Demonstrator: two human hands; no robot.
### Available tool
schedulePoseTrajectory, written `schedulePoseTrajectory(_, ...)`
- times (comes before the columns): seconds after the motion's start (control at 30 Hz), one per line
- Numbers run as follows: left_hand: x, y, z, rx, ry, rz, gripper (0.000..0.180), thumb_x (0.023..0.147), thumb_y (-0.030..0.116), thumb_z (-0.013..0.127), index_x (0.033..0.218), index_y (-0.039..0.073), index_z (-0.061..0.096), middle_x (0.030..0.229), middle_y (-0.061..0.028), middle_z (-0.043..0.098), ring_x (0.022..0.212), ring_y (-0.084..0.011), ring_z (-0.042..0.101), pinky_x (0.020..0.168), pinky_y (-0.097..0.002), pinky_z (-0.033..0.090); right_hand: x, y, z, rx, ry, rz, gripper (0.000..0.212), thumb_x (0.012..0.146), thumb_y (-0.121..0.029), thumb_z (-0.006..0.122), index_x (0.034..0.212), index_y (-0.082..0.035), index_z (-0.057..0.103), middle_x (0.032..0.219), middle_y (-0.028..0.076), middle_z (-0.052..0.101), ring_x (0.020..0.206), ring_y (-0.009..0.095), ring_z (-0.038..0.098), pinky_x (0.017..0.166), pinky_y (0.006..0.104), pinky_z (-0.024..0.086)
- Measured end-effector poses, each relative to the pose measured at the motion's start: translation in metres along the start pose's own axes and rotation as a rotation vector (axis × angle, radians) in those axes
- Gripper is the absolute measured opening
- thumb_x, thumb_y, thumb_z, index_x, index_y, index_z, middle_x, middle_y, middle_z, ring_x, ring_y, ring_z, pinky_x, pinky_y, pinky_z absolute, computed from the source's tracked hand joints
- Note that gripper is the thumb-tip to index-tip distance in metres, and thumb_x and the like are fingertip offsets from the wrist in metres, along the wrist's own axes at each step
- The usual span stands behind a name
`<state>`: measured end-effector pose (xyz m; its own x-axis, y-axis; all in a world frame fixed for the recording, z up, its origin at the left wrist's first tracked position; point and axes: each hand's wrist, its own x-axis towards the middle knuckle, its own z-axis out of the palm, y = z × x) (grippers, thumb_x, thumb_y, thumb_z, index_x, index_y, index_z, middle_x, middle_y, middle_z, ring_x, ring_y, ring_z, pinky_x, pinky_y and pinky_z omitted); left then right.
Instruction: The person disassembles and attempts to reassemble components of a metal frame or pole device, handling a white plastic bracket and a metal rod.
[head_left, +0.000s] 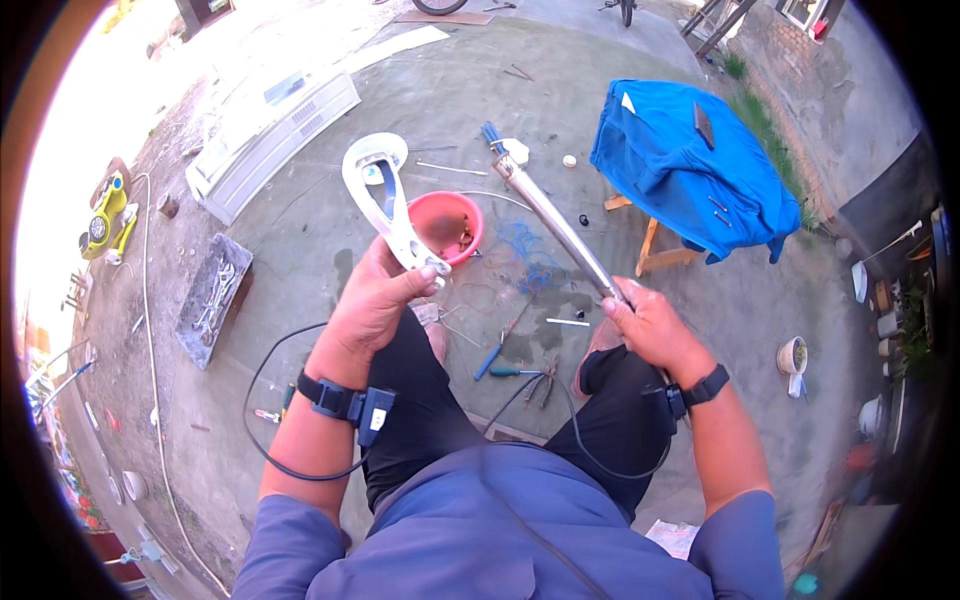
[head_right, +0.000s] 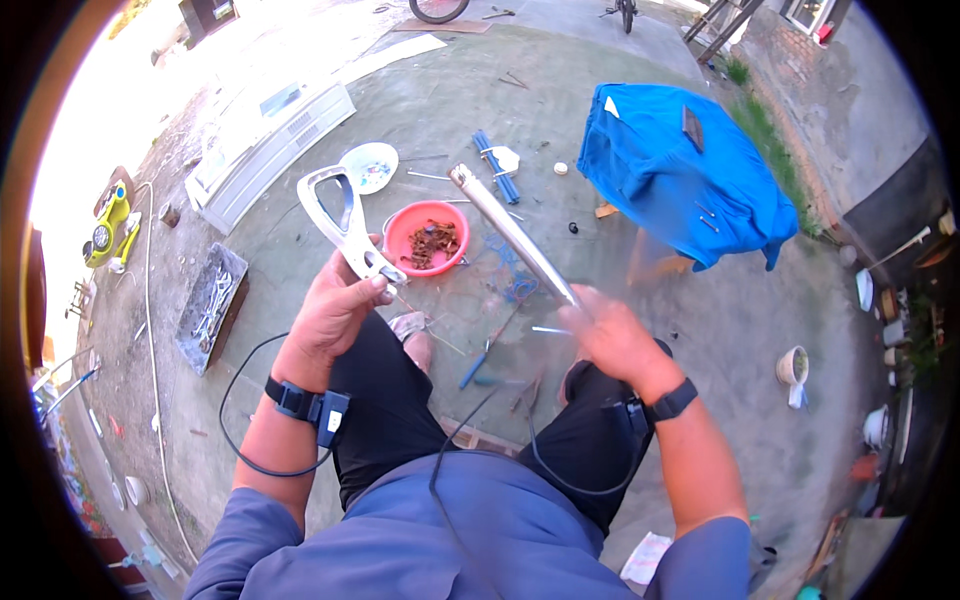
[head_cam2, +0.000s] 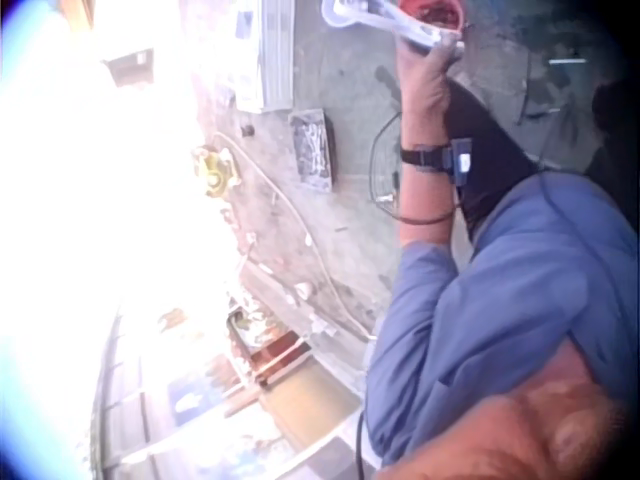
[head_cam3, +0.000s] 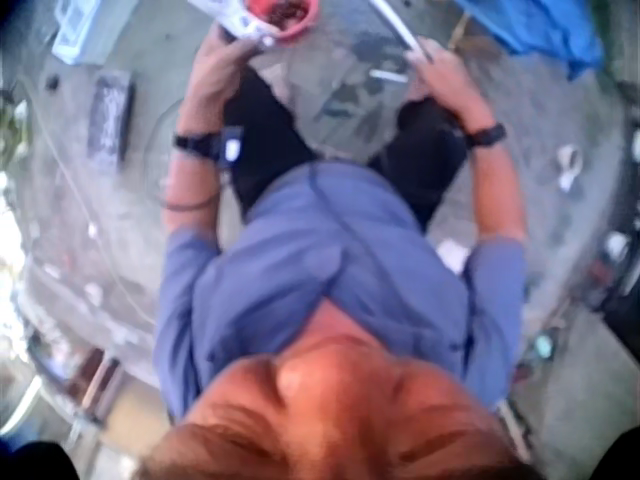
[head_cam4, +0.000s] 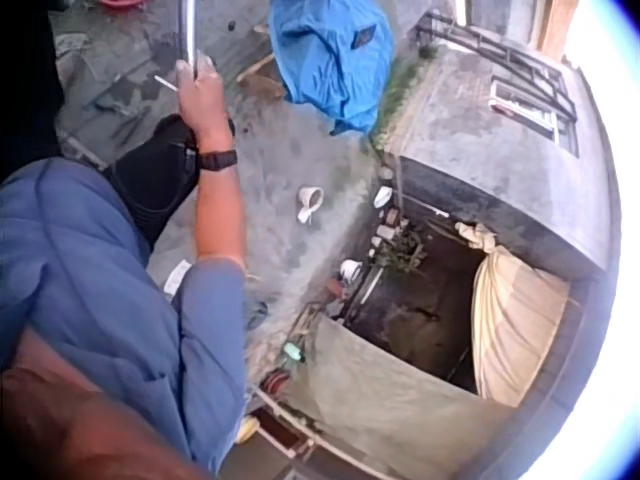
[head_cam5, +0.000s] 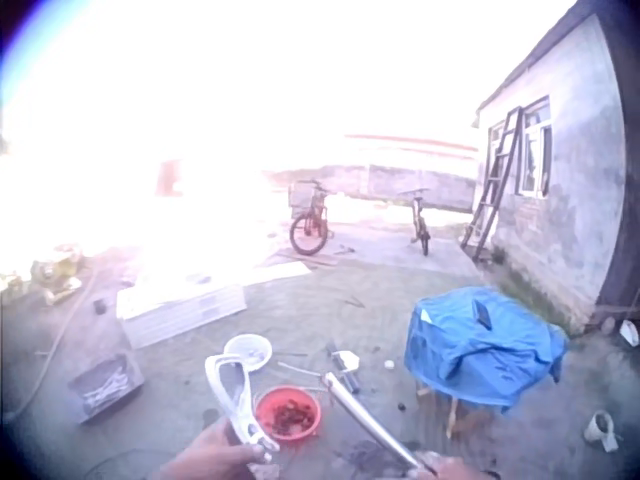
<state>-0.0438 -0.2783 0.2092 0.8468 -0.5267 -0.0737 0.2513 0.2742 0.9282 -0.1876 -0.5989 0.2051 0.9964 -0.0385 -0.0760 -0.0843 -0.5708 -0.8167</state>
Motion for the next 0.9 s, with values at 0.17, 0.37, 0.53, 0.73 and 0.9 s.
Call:
schedulePoseTrajectory(0.17, 0.025, 0.014, -0.032, 0.357, 0.136, -0.099, 0.057, 0.083, 0.016, 0.075, 0.129, -0.002, 0.047, 0.099, -0.0063, 0.061, 0.086, -0.0133, 0.061, 0.070, -0.0250, 0.049, 0.034, 0.026, -0.036, -0.264, 0.146, 0.065, 0.039, 0.097, -0.034, 0.051, 0.121, -0.003, 0.056, 0.100, 0.022, 0.064, 0.099, 0.038, 0.061, 0.085, 0.0421, 0.047)
schedulePoseTrajectory(0.37, 0.078, -0.003, -0.093, 0.973, 0.025, -0.376, 0.048, 0.080, 0.032, 0.075, 0.107, -0.005, 0.062, 0.083, -0.0100, 0.065, 0.075, -0.0165, 0.061, 0.067, -0.0297, 0.048, 0.084, 0.070, -0.045, -0.326, 0.074, 0.126, 0.038, 0.097, -0.031, 0.049, 0.121, -0.003, 0.055, 0.099, 0.022, 0.064, 0.095, 0.039, 0.061, 0.083, 0.0433, 0.047)
schedulePoseTrajectory(0.53, 0.133, -0.036, -0.101, 1.389, -0.356, -0.490, 0.046, 0.078, 0.033, 0.072, 0.105, -0.003, 0.065, 0.089, -0.0203, 0.068, 0.084, -0.0319, 0.066, 0.076, -0.0394, 0.050, 0.120, 0.116, -0.046, -0.362, 0.031, 0.213, 0.041, 0.097, -0.033, 0.050, 0.120, 0.000, 0.056, 0.101, 0.023, 0.064, 0.097, 0.039, 0.061, 0.084, 0.0430, 0.046)
schedulePoseTrajectory(0.73, 0.188, -0.098, -0.104, 1.453, -0.681, -0.556, 0.046, 0.074, 0.033, 0.072, 0.104, -0.001, 0.063, 0.094, -0.0227, 0.067, 0.090, -0.0387, 0.064, 0.081, -0.0442, 0.050, 0.150, 0.195, -0.035, -0.340, -0.017, 0.296, 0.035, 0.096, -0.034, 0.054, 0.102, 0.000, 0.054, 0.082, 0.018, 0.059, 0.079, 0.031, 0.058, 0.073, 0.0408, 0.045)
schedulePoseTrajectory(0.9, 0.202, -0.198, -0.116, 1.517, -0.923, -0.500, 0.050, 0.071, 0.030, 0.072, 0.112, 0.004, 0.063, 0.093, -0.0203, 0.067, 0.091, -0.0368, 0.064, 0.082, -0.0440, 0.051, 0.162, 0.278, -0.021, -0.394, -0.106, 0.487, 0.039, 0.092, -0.039, 0.058, 0.098, 0.000, 0.054, 0.087, 0.021, 0.063, 0.083, 0.037, 0.062, 0.075, 0.0434, 0.047)
